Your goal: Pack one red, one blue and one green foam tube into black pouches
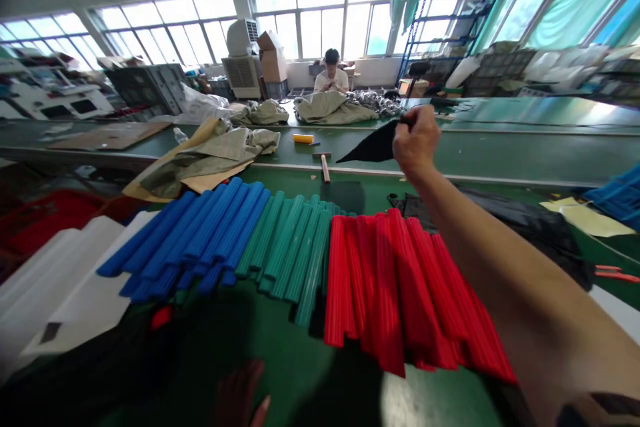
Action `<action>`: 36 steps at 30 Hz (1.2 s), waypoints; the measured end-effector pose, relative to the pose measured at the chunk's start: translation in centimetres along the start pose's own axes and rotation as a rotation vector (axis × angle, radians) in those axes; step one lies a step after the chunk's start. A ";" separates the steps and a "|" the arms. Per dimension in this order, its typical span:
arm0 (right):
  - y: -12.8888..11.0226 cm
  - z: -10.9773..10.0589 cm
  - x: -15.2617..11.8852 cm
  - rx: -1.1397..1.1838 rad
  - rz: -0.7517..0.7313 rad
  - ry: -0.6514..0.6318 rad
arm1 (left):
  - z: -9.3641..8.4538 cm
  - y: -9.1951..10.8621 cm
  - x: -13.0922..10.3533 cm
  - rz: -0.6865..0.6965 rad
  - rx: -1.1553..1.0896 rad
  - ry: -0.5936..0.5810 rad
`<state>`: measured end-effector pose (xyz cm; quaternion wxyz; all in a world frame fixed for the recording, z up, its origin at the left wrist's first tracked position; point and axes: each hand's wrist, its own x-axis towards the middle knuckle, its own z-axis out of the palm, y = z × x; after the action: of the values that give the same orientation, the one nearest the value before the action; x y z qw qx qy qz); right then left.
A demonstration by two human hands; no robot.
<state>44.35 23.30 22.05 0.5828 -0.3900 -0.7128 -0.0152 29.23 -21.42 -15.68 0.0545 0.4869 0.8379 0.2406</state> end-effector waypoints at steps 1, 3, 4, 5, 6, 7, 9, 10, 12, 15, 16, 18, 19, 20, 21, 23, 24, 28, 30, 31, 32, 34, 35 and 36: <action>-3.5 -0.9 -1.0 0.072 -0.080 0.002 | 0.0 -0.3 0.2 0.009 -0.076 -0.016; -10.0 -3.0 -5.6 0.208 -0.260 -0.096 | -0.8 -0.7 0.8 -0.089 -0.394 -0.039; -12.7 -4.2 -9.0 0.269 -0.357 -0.168 | -1.7 -0.7 1.2 -0.200 -0.645 -0.060; -14.9 -5.4 -12.9 0.386 -0.540 -0.299 | -2.8 -0.6 1.6 -0.345 -0.942 -0.082; -16.7 -6.6 -17.1 0.492 -0.716 -0.448 | -4.1 -0.3 2.0 -0.478 -1.248 -0.138; -17.9 -7.8 -21.3 0.554 -0.869 -0.587 | -5.5 -0.1 2.2 -0.560 -1.544 -0.215; -19.1 -10.0 -29.5 0.516 -0.982 -0.827 | -8.2 0.5 2.3 -0.560 -1.979 -0.345; -19.1 -10.8 -33.1 0.497 -0.972 -0.901 | -9.3 0.7 2.1 -0.531 -2.106 -0.386; -18.7 -11.9 -39.3 0.462 -0.866 -1.025 | -10.5 1.0 1.5 -0.520 -2.203 -0.422; -18.2 -12.4 -45.6 0.454 -0.706 -1.134 | -10.2 0.8 0.0 -0.656 -2.172 -0.471; -18.3 -12.3 -46.9 0.449 -0.674 -1.184 | -9.8 0.7 -0.5 -0.704 -2.143 -0.498; -18.7 -12.3 -48.3 0.406 -0.640 -1.337 | -9.2 0.5 -1.2 -0.748 -2.054 -0.554; -18.9 -12.2 -48.4 0.375 -0.628 -1.431 | -9.2 0.4 -1.5 -0.744 -1.982 -0.555; -19.1 -12.3 -48.2 0.356 -0.620 -1.529 | -9.5 0.4 -1.7 -0.705 -1.886 -0.518; -19.3 -12.3 -47.7 0.360 -0.600 -1.616 | -10.2 0.4 -1.8 -0.626 -1.763 -0.458; -19.3 -12.4 -46.5 0.435 -0.465 -1.727 | -12.4 0.4 -1.9 -0.395 -1.403 -0.249; -19.1 -12.3 -45.8 0.501 -0.332 -1.739 | -13.7 0.5 -1.9 -0.265 -1.168 -0.114; -17.9 -11.3 -44.2 0.940 0.622 -1.496 | -18.1 0.2 -2.9 0.036 -0.182 0.305; -17.3 -10.6 -44.1 1.178 1.048 -1.316 | -18.3 -0.2 -3.7 0.102 0.108 0.335; -17.1 -10.3 -44.1 1.261 1.175 -1.250 | -17.8 -0.4 -4.2 0.124 0.172 0.314; -16.9 -10.0 -44.1 1.311 1.248 -1.200 | -17.1 -0.6 -4.7 0.136 0.174 0.278; -16.9 -9.8 -43.8 1.333 1.303 -1.125 | -15.6 -0.7 -5.5 0.099 0.009 0.186; -17.1 -9.7 -43.5 1.328 1.309 -1.100 | -15.0 -0.6 -5.8 0.049 -0.134 0.136; -17.4 -9.7 -43.1 1.326 1.300 -1.086 | -14.6 -0.5 -5.9 -0.022 -0.300 0.093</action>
<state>43.05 -16.62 -3.58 0.1800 -0.2549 -0.3983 0.8626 27.21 -31.73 -3.91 0.0905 0.4524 0.7996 0.3845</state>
